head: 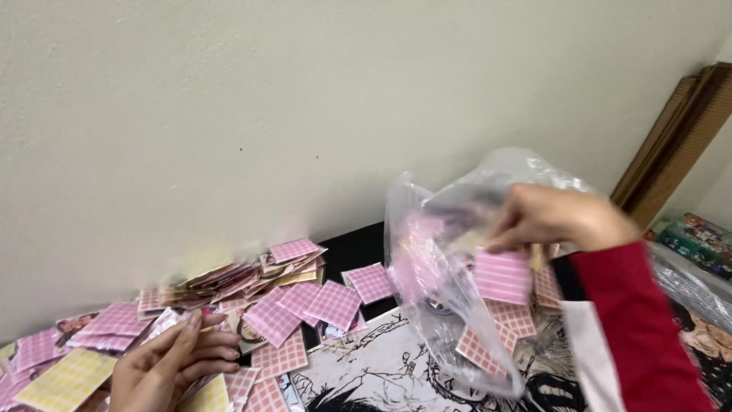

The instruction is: Picking up small square paper items from a pile and placing them into a plastic bag for packaging.

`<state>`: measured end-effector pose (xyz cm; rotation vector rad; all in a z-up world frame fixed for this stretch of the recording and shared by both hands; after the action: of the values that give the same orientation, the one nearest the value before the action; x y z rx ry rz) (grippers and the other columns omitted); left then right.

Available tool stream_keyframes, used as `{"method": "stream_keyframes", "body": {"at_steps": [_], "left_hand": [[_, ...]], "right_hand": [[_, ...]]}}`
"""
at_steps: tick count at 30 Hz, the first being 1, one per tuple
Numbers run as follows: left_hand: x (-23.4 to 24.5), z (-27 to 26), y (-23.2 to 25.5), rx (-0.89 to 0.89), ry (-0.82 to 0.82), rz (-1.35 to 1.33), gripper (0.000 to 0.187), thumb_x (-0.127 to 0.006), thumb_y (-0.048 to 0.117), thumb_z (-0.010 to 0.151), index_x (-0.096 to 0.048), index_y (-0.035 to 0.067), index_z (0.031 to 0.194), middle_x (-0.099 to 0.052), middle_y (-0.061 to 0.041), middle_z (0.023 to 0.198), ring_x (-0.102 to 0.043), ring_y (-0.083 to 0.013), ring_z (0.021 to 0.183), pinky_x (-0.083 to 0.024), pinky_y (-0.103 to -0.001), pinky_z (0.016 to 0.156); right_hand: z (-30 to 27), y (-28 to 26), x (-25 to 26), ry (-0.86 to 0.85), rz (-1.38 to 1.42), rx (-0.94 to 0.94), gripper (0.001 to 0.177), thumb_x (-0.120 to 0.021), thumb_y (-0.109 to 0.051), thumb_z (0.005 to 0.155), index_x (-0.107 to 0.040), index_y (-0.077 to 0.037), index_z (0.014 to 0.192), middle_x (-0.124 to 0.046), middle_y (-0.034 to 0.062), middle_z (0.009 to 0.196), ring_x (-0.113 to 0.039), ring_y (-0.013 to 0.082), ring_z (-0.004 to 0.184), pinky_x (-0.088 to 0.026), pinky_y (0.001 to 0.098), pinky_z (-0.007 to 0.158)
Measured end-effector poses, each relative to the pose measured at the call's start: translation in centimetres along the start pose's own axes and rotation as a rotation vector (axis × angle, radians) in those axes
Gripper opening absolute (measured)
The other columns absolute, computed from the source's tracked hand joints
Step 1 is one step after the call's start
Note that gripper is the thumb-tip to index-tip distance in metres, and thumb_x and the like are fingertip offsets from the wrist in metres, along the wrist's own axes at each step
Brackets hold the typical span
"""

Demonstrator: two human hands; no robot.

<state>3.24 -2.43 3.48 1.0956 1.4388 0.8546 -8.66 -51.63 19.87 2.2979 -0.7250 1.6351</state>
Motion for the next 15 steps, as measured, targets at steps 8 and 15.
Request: {"method": "stream_keyframes", "body": {"at_steps": [8,15], "left_hand": [[-3.4,-5.3,3.6,-0.362,0.183,0.286,0.019,-0.074,-0.005,0.108,-0.086,-0.021,0.111,-0.087,-0.035,0.096,-0.083,-0.0443,0.077,-0.072,-0.047,0.079],[-6.1,-7.3,5.3,-0.921,-0.033,0.861,0.036,-0.078,0.023,0.097,-0.087,0.017,0.132,-0.087,-0.009,0.135,-0.083,-0.0239,0.128,-0.069,-0.039,0.11]], "right_hand": [[2.7,-3.8,-0.7,0.117,0.449,0.084,0.015,-0.08,-0.004,0.106,-0.091,0.007,0.105,-0.081,0.0239,0.068,-0.077,0.0309,0.051,-0.065,0.0384,0.048],[1.3,-2.1,-2.1,-0.032,0.178,0.04,0.035,-0.089,-0.026,0.101,-0.09,-0.013,0.134,-0.095,0.0014,0.127,-0.086,0.0187,0.078,-0.067,0.0335,0.076]]}}
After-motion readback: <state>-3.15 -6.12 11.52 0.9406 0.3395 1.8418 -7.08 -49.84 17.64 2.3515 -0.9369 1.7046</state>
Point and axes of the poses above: each hand's wrist, its own z-axis towards the middle knuckle, its own x-axis out of the back of the hand, y = z × x, the point moved 7 cm from there along z, towards the middle knuckle
